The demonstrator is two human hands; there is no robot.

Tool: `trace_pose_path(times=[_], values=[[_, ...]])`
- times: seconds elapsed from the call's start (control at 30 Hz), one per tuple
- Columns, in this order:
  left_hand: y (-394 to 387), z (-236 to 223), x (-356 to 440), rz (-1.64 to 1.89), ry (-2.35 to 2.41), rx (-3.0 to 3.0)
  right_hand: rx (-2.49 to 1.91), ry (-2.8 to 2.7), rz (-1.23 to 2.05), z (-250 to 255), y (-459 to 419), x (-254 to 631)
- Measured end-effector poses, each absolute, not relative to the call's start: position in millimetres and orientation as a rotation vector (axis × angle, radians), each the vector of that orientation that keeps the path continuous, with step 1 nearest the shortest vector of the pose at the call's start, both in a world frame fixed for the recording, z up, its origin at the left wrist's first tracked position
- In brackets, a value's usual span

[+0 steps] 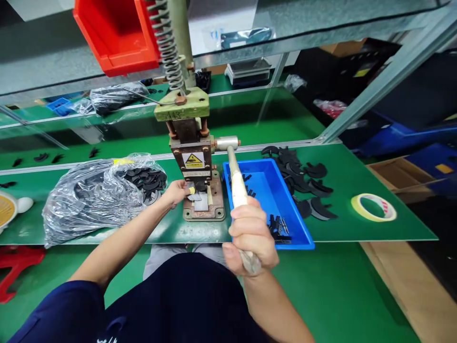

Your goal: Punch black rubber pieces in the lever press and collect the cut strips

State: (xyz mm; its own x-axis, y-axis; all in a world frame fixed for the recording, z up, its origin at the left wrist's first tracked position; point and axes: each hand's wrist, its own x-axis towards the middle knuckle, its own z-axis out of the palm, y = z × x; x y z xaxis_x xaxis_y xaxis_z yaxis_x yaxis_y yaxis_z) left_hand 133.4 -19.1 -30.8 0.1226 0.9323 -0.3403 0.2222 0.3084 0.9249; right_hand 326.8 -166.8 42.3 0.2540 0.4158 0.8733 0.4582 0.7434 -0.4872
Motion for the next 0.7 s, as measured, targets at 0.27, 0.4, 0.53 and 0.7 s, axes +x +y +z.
trace_pose_path(times=[0.27, 0.4, 0.53, 0.7], values=[[-28.8, -22.7, 128.9, 0.894, 1.205, 0.913, -0.583, -1.225, -0.099, 129.3, -115.5, 325.8], [-45.1, -12.2, 105.5, 0.928, 1.132, 0.934, -0.821, -1.092, 0.077, 102.0, -125.0, 310.9], [-66.1, 0.9, 78.7, 0.882, 1.038, 0.999, -1.169, -0.898, 0.747, 34.6, -144.4, 288.5], [-86.4, 13.9, 62.1, 0.814, 0.984, 1.146, -1.213, -0.891, 1.684, -10.0, -145.5, 261.5]])
